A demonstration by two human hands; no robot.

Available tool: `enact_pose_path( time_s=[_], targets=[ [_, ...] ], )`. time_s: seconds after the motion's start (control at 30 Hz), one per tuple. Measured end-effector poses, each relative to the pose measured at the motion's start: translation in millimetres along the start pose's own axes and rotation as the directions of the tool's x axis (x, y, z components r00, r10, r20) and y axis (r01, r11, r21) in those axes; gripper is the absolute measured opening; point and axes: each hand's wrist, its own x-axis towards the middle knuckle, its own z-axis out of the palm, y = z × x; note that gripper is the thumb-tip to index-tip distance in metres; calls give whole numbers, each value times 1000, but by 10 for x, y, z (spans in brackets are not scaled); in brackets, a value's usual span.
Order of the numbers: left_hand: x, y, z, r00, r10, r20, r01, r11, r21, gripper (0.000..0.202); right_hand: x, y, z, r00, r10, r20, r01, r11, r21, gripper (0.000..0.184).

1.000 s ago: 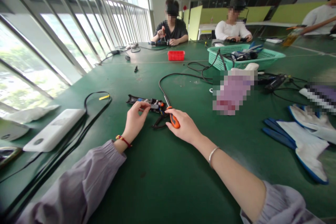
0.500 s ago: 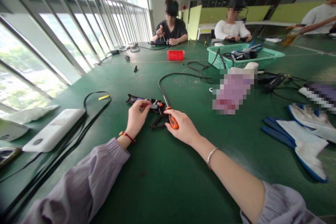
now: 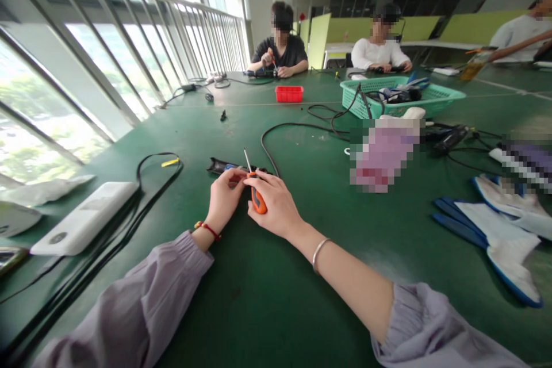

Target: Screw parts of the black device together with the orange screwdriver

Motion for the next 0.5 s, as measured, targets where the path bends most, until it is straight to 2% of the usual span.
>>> enact_pose_path(
  time_s=[0.17, 0.37, 0.5],
  targets=[
    [5, -6, 2, 1000, -3, -6, 3, 1000, -13, 9, -11, 38, 2, 999, 35, -26, -33, 996, 81, 42],
    [-9, -12, -5, 1000, -22, 10, 22, 999, -25, 11, 1, 63, 7, 999, 0, 37, 1, 999, -42, 40],
    [-13, -30, 2, 1000, -3, 2, 3, 1000, -6, 14, 4, 68, 16, 998, 1, 62, 3, 998, -58, 41]
  ],
)
